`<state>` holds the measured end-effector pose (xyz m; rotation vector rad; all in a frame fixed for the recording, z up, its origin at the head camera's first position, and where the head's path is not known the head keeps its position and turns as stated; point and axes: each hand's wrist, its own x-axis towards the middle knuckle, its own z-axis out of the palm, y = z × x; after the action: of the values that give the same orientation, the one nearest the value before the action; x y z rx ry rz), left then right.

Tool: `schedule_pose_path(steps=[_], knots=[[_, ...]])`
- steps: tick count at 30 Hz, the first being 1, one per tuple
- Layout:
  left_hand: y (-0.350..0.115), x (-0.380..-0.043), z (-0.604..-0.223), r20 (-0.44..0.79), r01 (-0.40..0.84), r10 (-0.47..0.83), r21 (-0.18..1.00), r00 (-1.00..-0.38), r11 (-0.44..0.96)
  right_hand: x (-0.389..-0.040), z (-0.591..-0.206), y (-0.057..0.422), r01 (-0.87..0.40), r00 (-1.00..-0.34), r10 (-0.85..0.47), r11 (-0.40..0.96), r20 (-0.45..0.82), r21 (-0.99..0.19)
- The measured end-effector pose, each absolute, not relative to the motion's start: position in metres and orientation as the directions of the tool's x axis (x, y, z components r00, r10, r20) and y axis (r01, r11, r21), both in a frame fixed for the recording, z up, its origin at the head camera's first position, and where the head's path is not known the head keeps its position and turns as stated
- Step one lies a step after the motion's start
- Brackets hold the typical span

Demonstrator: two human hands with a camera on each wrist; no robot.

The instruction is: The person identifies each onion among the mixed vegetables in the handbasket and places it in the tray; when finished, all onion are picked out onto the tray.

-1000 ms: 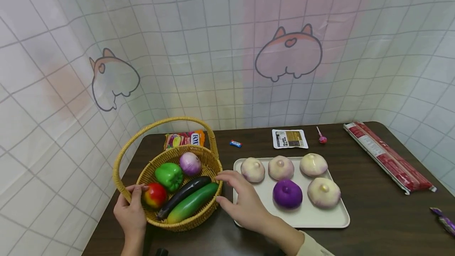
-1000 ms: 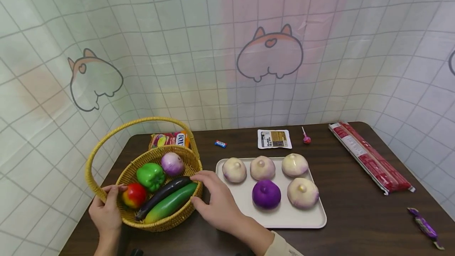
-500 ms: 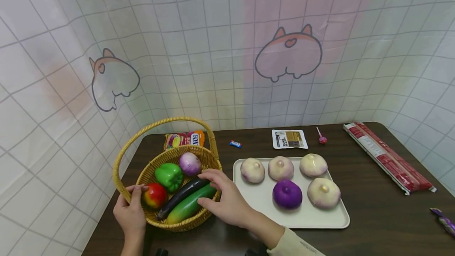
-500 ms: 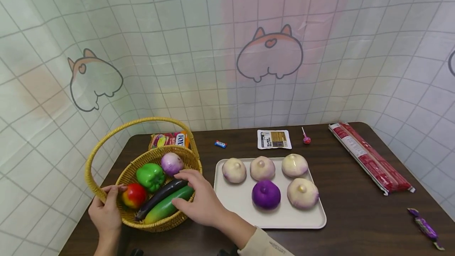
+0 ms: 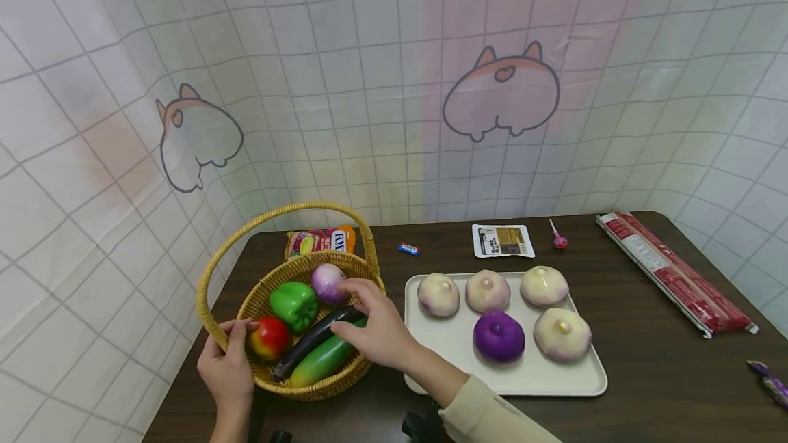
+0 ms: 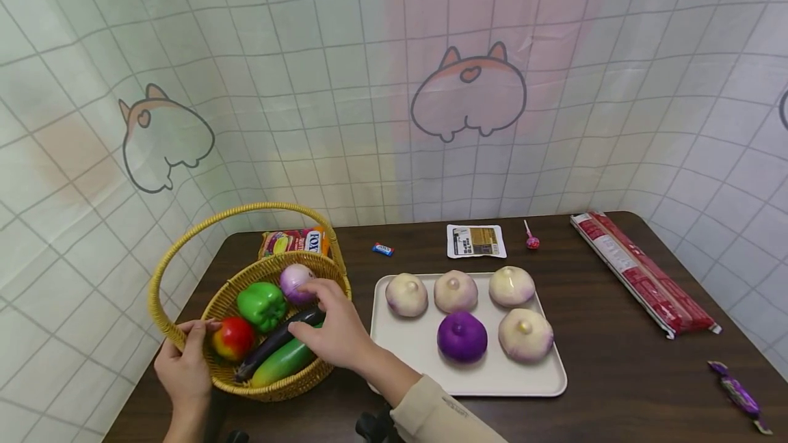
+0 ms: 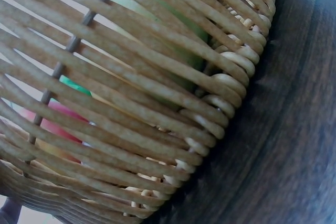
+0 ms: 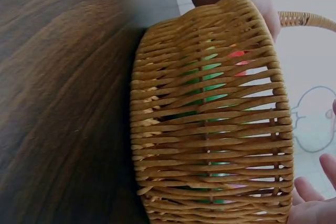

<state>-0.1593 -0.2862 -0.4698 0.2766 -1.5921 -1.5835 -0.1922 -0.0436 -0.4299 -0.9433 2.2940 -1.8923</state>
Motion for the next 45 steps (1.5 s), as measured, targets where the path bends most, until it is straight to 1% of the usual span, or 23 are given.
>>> schedule_pose_path(steps=[9,21,28,34,38,45], knots=[[-0.286,-0.159,-0.469,0.393,0.392,-0.693,0.904,-0.605,0.17,-0.202,-0.422,-0.052,-0.245,-0.883,-0.413,0.005,0.221,-0.97],[-0.286,-0.159,-0.468,0.402,0.393,-0.684,0.902,-0.609,0.18,-0.221,-0.426,-0.072,-0.233,-0.914,-0.352,0.05,0.202,-0.971],[-0.286,-0.159,-0.469,0.392,0.394,-0.686,0.904,-0.613,0.165,-0.233,-0.427,-0.079,-0.225,-0.94,-0.296,0.153,0.172,-0.962],[-0.285,-0.158,-0.469,0.387,0.377,-0.687,0.91,-0.616,0.174,-0.24,-0.428,-0.085,-0.15,-0.96,-0.261,0.176,0.101,-0.973],[-0.286,-0.158,-0.468,0.405,0.387,-0.675,0.903,-0.617,0.187,-0.245,-0.428,-0.09,-0.098,-0.963,-0.265,0.17,0.05,-0.981],[-0.287,-0.158,-0.469,0.408,0.372,-0.67,0.905,-0.62,0.206,-0.254,-0.429,-0.095,-0.034,-0.96,-0.278,0.202,-0.024,-0.979]])
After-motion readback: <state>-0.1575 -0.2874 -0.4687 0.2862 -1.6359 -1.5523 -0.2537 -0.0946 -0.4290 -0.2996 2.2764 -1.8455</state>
